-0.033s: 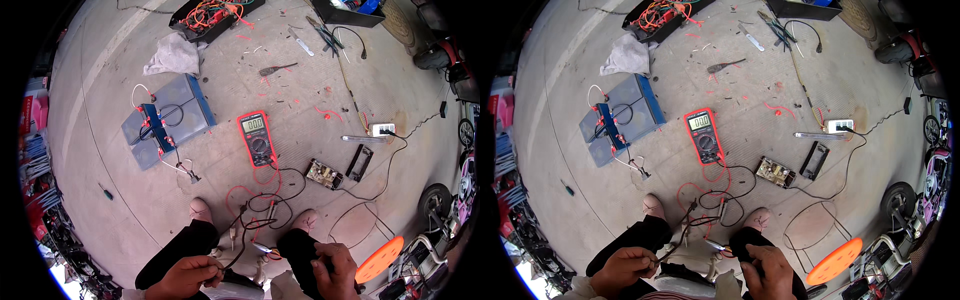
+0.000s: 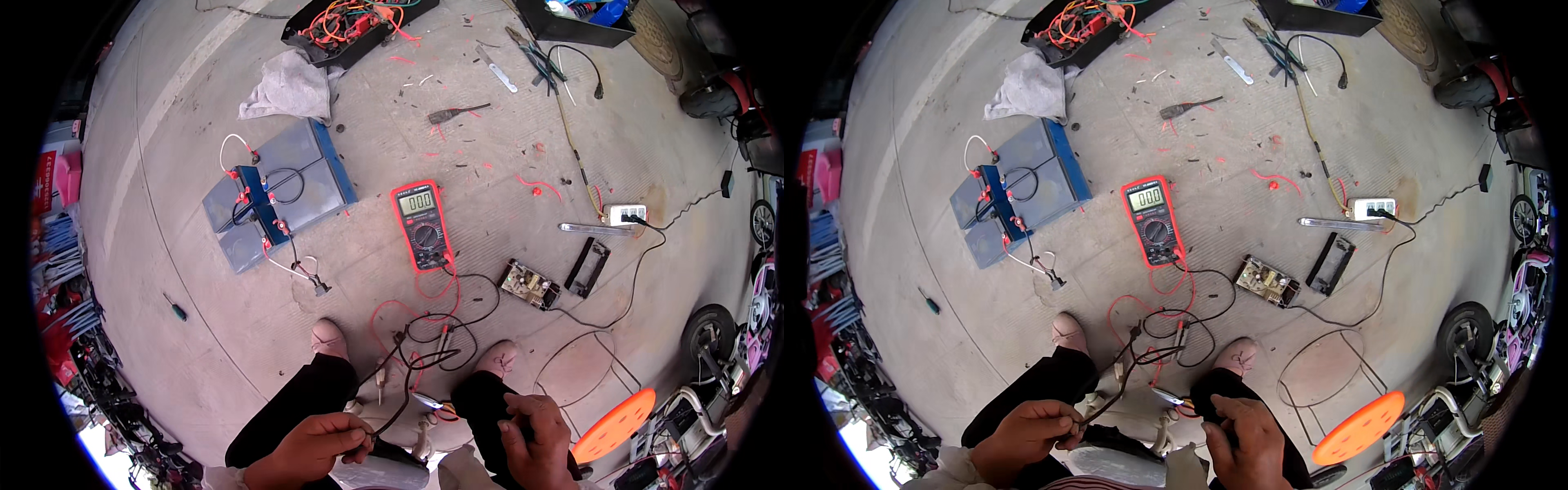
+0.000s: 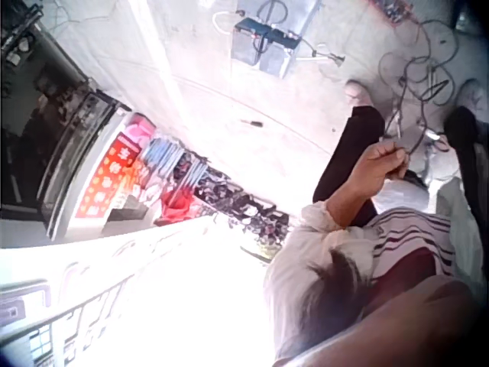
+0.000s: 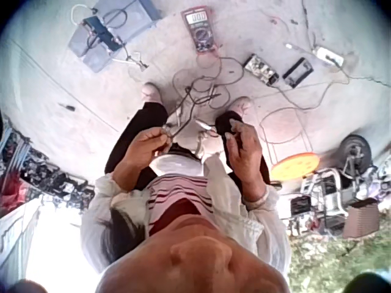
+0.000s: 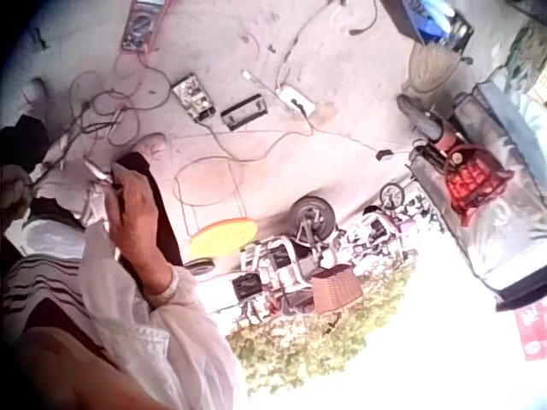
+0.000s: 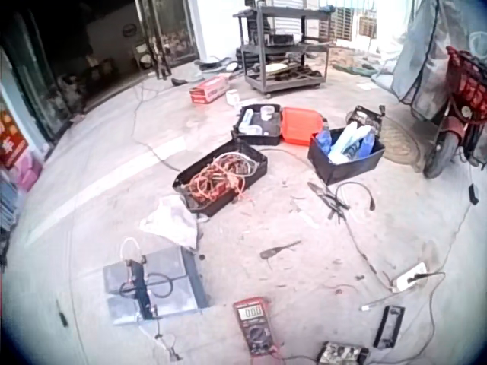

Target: The person sits on the floor and uses a multimeter to test a small electronic component. They then use pliers to strip the insulation from a wire and continue working on the component.

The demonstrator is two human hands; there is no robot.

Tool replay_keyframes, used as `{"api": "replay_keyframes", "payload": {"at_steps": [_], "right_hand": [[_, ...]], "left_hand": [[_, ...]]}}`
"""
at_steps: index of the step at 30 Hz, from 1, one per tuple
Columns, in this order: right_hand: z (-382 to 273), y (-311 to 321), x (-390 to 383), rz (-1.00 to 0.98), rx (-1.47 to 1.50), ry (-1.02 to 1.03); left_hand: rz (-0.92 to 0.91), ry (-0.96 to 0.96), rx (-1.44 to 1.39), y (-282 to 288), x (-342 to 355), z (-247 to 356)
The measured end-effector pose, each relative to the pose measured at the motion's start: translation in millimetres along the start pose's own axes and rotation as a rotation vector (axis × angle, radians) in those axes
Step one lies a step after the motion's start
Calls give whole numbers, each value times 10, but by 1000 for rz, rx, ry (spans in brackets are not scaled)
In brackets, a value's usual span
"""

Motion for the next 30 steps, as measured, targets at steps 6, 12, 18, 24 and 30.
{"api": "replay_keyframes", "payload": {"at_steps": [6, 12, 18, 24, 30], "right_hand": [[267, -784, -235, -124, -53, -54], [237, -1039, -1609, -225, -150, -31], [83, 559, -2723, 55, -612, -41], [887, 1500, -2963, -481, -1302, -497], [-920, 890, -2264, -809, -1121, -307]], "left_hand": [[-310, -93, -265, -58, 170, -509], [-145, -235, -223, 206, -1756, -424], [137, -541, -234, 373, -4369, 49], [239, -889, -334, 847, -6437, 154], [313, -1282, -426, 1009, -8136, 472]]}}
Point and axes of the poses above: each hand's wrist, its own x-axis towards the middle knuckle, its own y-axis out of the back of the hand, z = x × y, the point moved 5 cm from there along x, towards the middle knuckle, and after that the axes turned 8 degrees about -z, right-handed, at the moved point
